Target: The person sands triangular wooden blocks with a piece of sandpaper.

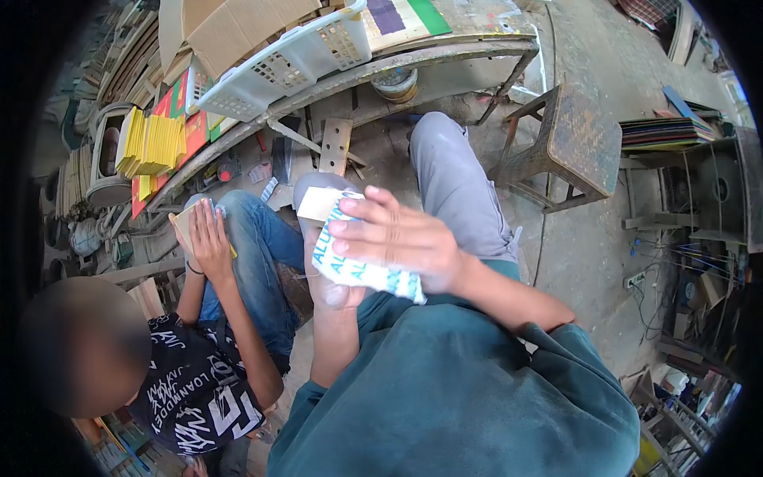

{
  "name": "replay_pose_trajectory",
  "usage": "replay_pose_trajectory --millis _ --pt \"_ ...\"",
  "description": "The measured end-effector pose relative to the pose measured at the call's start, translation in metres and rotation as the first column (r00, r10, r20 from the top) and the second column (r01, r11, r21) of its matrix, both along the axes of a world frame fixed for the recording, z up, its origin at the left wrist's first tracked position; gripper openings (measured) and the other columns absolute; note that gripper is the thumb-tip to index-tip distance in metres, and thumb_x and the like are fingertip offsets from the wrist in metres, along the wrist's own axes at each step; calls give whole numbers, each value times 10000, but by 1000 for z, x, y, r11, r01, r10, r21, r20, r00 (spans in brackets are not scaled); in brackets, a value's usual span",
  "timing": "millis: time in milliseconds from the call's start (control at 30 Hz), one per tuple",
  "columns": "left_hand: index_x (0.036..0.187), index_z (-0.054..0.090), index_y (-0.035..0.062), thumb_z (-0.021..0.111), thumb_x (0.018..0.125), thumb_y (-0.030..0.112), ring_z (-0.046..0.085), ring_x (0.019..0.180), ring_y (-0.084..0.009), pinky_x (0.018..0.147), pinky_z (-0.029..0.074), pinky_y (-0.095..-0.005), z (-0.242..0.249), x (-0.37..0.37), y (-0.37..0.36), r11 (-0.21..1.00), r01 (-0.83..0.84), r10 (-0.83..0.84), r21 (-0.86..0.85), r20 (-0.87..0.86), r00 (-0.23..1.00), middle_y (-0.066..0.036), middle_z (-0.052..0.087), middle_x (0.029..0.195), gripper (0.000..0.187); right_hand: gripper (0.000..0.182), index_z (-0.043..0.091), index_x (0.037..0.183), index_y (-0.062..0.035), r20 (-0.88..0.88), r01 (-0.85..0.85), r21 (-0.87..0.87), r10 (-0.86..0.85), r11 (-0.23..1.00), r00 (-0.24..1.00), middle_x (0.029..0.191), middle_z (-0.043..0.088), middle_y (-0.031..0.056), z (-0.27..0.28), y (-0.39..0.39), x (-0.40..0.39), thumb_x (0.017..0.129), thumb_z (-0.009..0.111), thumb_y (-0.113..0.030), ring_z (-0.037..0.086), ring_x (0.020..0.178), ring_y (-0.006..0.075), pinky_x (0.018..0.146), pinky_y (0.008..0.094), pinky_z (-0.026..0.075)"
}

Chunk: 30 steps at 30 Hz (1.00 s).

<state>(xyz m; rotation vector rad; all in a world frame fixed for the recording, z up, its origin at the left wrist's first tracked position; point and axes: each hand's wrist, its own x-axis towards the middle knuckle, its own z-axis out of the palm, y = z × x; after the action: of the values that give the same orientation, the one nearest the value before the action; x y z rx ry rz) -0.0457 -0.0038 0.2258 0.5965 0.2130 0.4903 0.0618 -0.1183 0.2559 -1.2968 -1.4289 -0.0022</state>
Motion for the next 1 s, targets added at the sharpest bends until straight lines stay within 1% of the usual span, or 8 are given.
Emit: replay_pose_trajectory --millis 100,167,300,433,567,833,967,1000 --pt "1226 470 -12 680 839 58 559 1092 -185 997 410 -341 1 -3 1 999 -46 45 6 27 999 -100 575 1176 446 324 638 1152 -9 -29 157 -200 -166 967 986 1230 605 145 -14 12 26 833 580 -23 484 1260 315 1100 484 250" --pt "1213 480 -16 684 836 58 559 1094 -176 988 414 -322 3 -4 3 990 -136 137 28 -40 990 -105 579 1170 435 313 644 1153 -23 -77 241 -107 -250 965 965 1229 605 148 -15 10 33 849 574 -45 489 1256 312 1112 460 228" --pt "1213 479 -19 708 826 102 540 1119 -170 995 406 -313 7 -12 7 998 44 -43 -44 27 999 -103 568 1192 465 300 642 1143 -5 86 -121 -90 128 989 988 1234 600 158 2 8 9 854 565 -31 510 1237 297 1103 469 255" --pt "1202 485 -30 713 821 103 543 1124 -202 986 421 -345 5 -4 0 992 -126 126 -5 -2 992 -118 559 1212 463 486 608 1208 -30 -27 248 -223 -260 943 965 1254 595 122 -23 7 34 752 563 130 502 1249 283 1097 453 265" --pt "1216 453 -10 714 801 29 545 1127 -239 995 422 -378 7 -7 4 989 -133 136 57 -48 990 -127 554 1198 491 590 602 1211 -16 -191 194 -81 -206 978 960 1256 588 155 -21 -7 24 687 478 224 482 1264 312 1113 437 236" --pt "1098 381 57 649 795 -103 501 1211 -269 1003 428 -341 11 7 -2 941 -140 149 307 -5 989 -215 422 1358 435 392 577 1209 31 -346 247 -93 -264 964 900 1260 579 171 -19 -13 -10 846 491 151 485 1258 302 1094 429 277" --pt "1040 314 80 605 828 -103 493 1217 -257 994 437 -340 6 10 -11 987 -7 6 160 7 1000 -263 341 1425 404 517 582 1214 22 -263 177 -130 -206 976 943 1263 572 185 -26 -6 -18 737 514 209 470 1268 329 1098 448 273" --pt "1170 353 38 593 872 -35 491 1219 -253 985 443 -339 6 8 -10 984 16 -24 179 41 999 -248 371 1411 390 567 585 1215 18 -271 177 -104 -199 979 942 1260 571 191 -29 -4 -18 684 532 208 462 1271 345 1099 459 268"
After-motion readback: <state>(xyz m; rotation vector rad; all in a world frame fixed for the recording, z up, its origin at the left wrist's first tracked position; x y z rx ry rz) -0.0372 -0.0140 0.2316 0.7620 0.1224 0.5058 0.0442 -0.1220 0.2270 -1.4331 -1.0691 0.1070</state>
